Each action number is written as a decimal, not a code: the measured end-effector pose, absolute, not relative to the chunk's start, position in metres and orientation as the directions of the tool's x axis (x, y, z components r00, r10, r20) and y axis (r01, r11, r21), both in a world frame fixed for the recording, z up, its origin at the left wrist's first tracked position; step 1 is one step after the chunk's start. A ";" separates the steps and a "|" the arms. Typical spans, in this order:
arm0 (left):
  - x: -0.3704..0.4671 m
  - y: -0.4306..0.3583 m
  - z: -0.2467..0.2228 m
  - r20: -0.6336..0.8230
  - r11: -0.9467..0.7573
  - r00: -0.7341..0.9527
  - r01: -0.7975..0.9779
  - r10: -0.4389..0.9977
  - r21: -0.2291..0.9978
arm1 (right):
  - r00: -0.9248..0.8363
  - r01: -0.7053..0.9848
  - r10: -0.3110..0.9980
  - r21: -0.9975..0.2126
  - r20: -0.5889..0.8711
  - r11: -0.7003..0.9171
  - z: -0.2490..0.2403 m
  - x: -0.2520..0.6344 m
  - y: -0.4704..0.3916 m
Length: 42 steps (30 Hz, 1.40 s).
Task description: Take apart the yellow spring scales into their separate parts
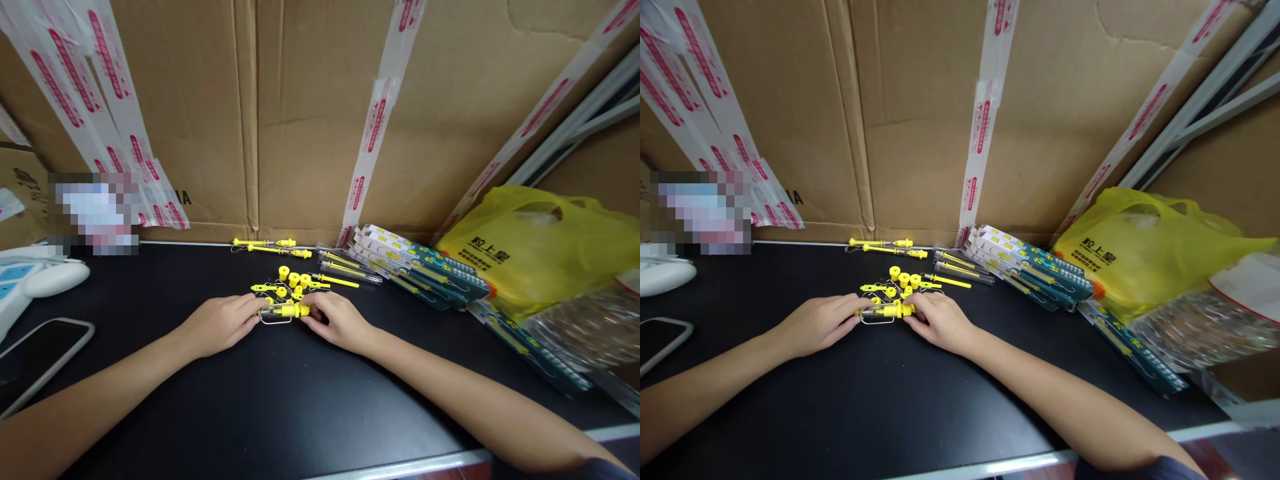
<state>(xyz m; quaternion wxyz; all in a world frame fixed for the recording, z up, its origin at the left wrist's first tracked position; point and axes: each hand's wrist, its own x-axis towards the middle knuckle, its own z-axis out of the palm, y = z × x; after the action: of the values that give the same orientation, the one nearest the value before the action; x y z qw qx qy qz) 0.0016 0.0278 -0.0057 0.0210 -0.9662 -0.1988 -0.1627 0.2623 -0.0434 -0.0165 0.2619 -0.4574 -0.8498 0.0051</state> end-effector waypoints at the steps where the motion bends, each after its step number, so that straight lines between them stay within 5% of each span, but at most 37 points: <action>1: 0.002 0.028 -0.006 0.324 -0.919 0.867 0.393 0.379 0.025 | -0.436 0.779 0.790 -0.259 0.432 0.571 -0.016 0.262 -0.044; 34: 0.001 0.027 -0.005 0.309 -0.920 0.875 0.392 0.373 0.002 | -0.430 0.797 0.822 -0.270 0.374 0.540 -0.014 0.260 -0.042; 42: 0.002 0.028 -0.005 0.304 -0.916 0.872 0.402 0.385 0.005 | -0.448 0.759 0.761 -0.250 0.469 0.601 -0.021 0.263 -0.039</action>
<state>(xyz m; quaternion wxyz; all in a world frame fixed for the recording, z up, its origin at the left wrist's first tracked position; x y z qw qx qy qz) 0.0017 0.0281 -0.0048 0.0291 -0.9670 -0.2034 -0.1509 0.2627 -0.0388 -0.0208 0.2768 -0.4465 -0.8509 0.0019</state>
